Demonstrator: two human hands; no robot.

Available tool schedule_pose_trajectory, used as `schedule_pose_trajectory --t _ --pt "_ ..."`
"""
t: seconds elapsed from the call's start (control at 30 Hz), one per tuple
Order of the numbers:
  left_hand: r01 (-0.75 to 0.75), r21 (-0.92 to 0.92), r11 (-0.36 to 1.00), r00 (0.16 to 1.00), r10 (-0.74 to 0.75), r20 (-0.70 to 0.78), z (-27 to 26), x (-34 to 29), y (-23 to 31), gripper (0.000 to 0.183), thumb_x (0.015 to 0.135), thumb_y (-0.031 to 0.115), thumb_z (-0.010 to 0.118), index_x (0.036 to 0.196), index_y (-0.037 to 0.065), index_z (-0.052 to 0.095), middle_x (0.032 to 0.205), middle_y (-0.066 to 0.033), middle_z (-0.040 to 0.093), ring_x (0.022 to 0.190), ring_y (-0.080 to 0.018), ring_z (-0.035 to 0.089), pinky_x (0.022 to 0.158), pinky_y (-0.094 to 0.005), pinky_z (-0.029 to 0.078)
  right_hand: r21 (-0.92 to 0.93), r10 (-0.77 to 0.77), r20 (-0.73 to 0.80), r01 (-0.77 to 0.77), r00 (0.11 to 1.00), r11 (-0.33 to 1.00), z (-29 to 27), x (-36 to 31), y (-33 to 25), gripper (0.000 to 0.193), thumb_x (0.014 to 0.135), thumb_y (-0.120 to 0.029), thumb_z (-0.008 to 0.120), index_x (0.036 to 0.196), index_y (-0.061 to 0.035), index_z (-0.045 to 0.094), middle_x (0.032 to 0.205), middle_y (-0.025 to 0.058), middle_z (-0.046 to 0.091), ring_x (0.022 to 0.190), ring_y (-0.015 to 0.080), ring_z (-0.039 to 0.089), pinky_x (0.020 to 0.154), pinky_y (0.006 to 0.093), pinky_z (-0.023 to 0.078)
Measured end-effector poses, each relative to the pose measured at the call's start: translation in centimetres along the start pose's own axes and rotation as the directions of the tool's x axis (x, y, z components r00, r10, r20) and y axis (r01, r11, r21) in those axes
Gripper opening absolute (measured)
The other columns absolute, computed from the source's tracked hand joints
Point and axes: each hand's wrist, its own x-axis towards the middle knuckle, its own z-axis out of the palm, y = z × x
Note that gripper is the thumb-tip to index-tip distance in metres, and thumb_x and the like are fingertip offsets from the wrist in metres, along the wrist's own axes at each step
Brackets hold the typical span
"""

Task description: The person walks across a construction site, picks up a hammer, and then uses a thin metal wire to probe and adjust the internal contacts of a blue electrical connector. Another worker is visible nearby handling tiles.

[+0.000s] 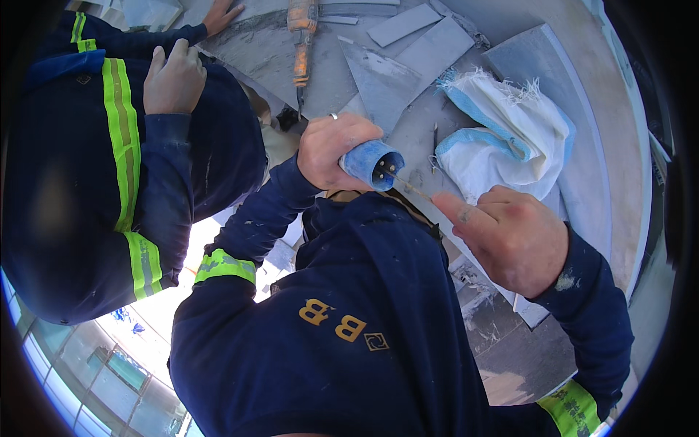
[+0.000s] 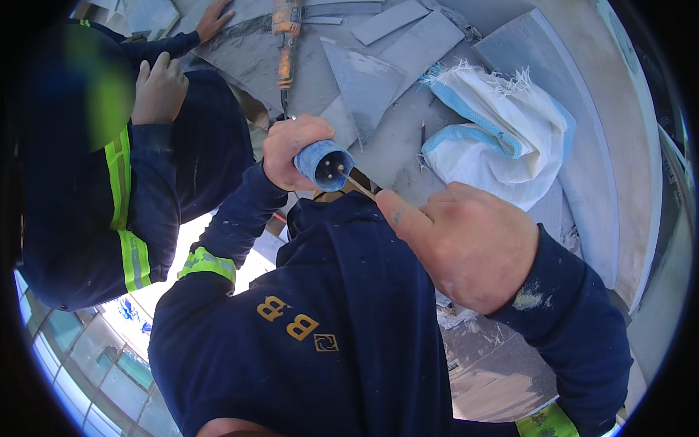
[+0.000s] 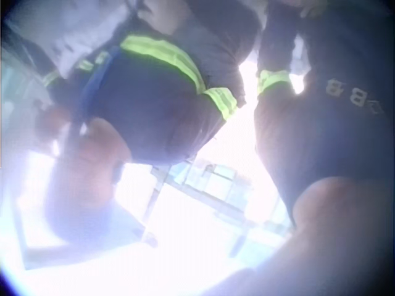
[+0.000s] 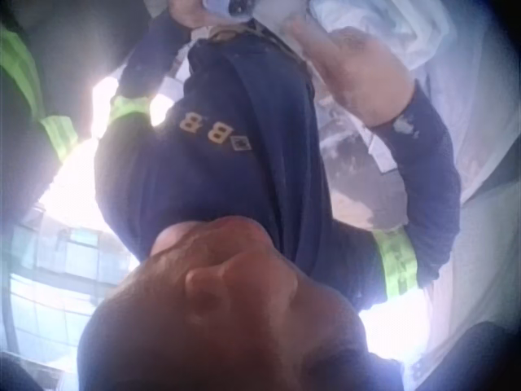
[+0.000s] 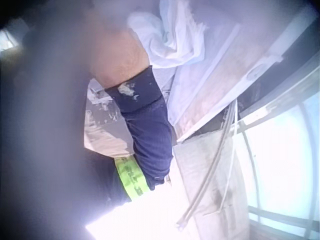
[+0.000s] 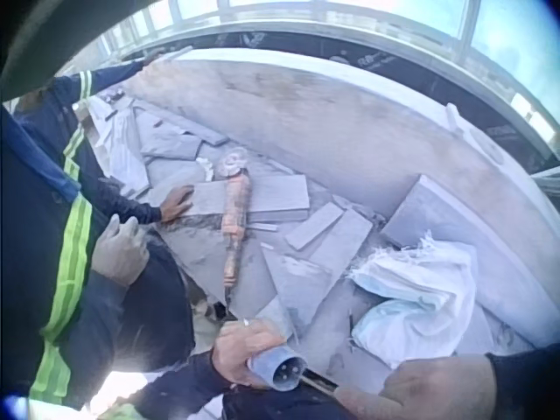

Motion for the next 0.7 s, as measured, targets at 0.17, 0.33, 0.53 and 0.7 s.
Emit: schedule_pose_trajectory --t 0.17,0.33,0.53,0.7 --pt "0.092 0.02 0.996 0.996 -0.092 0.013 0.7 0.5 0.0 0.064 0.056 0.02 0.092 0.108 0.002 0.059 0.087 -0.0137 0.066 0.075 -0.029 0.068 0.066 -0.0341 0.054 -0.481 -0.151 0.03 0.147 0.988 0.864 -2.3 1.6 0.2 0.046 0.073 -0.015 0.066 0.115 0.0034 0.061 0.069 0.005 0.054 0.069 0.0212 0.055 0.066 0.0327 0.046" --pt "0.146 0.158 0.976 0.977 -0.118 -0.177 1.7 0.4 -0.2 0.068 0.051 0.015 0.092 0.109 0.002 0.058 0.092 -0.0137 0.066 0.076 -0.0287 0.068 0.067 -0.0353 0.055 -0.633 0.197 -0.272 -0.329 0.942 0.701 -2.6 2.9 -2.0 0.049 0.078 -0.025 0.074 0.116 0.0014 0.058 0.078 0.0099 0.055 0.075 0.0226 0.058 0.067 0.0355 0.049" --pt "0.185 0.261 0.947 0.944 -0.097 -0.316 3.0 0.1 -0.6 0.072 0.053 0.013 0.092 0.113 0.003 0.054 0.091 -0.0128 0.066 0.076 -0.0269 0.068 0.067 -0.0349 0.055 -0.073 0.331 -0.457 -0.406 0.826 0.911 -1.3 4.2 -2.3 0.048 0.08 -0.018 0.077 0.116 0.0009 0.051 0.084 0.0138 0.055 0.07 0.0236 0.058 0.063 0.0342 0.049" --pt "0.221 0.236 0.946 0.916 -0.118 -0.384 3.9 0.3 0.3 0.069 0.056 0.012 0.09 0.114 0.002 0.053 0.089 -0.0114 0.064 0.074 -0.0228 0.066 0.065 -0.0322 0.053 0.418 0.499 -0.487 -0.31 0.717 0.854 -1.3 4.5 -2.5 0.043 0.091 -0.018 0.069 0.122 0.0012 0.047 0.094 0.0098 0.061 0.077 0.0169 0.059 0.07 0.03 0.05"
